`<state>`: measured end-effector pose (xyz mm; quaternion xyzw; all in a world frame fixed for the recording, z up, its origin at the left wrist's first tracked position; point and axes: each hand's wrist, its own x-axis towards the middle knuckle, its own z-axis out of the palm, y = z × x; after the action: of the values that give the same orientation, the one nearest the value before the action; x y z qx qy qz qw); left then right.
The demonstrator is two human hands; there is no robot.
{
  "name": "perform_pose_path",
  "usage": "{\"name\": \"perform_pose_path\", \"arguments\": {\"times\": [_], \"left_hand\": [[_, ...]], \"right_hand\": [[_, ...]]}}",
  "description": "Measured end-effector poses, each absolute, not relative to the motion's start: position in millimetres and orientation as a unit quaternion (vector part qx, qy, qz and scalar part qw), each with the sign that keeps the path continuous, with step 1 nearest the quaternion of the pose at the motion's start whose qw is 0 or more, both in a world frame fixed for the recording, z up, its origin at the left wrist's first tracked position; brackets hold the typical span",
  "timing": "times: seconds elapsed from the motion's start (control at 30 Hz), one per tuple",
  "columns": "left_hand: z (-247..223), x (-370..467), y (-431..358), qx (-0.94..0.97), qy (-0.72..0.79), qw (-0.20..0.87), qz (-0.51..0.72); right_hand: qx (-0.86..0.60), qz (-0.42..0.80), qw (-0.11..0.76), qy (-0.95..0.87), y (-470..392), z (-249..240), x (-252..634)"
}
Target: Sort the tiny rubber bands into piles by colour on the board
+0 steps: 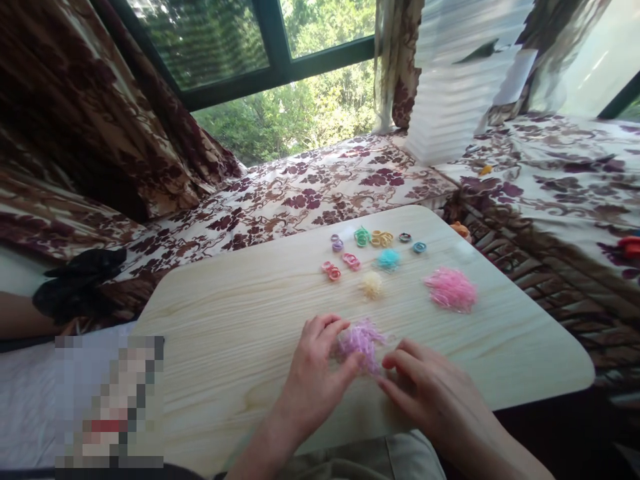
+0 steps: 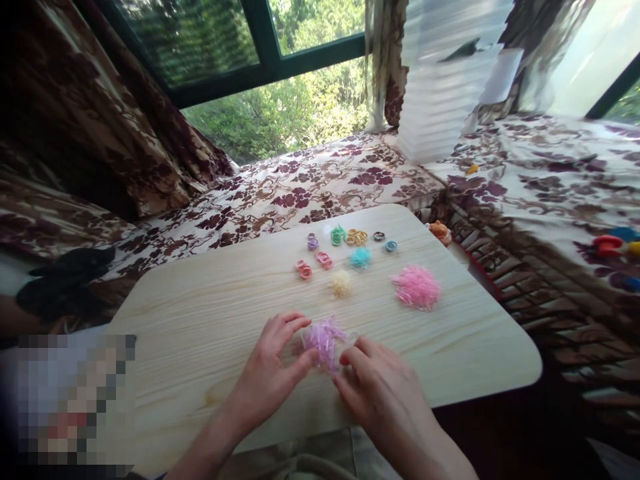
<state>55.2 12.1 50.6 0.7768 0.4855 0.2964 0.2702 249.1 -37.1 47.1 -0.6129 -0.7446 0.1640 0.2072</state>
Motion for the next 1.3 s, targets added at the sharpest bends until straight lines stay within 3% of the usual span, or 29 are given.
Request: {"name": "perform_pose_path", "arguments": {"times": [0.17,0.43,0.7,0.87,1.3], "left_hand": [[49.8,62.4,14.7,0.812,0.469,0.248,0.243],[55.0,63.7,16.8,0.736,0.513,0.334,0.288],[54.1,53.4,11.8,0.767,0.499,0.279,0.293],[37.9,82.5,-4.7,0.759,0.502,0.331,0.25],[45.2,83.3,-11.7,0.533,0.507,0.52,0.435]], "right_hand": [[-0.604,0.149,0.189,-0.759,-36.6,47.1,249.0],[-0.633,0.227,0.237,-0.701,-35.5,51.5,277.3],[-0.657,0.192,0.265,-0.679,-27.5,51.3,280.3],[-0.652,0.154,0.278,-0.688,-22.5,45.0,282.7],[-0.603,0.139,0.347,-0.704,-10.6,35.8,266.1]]}}
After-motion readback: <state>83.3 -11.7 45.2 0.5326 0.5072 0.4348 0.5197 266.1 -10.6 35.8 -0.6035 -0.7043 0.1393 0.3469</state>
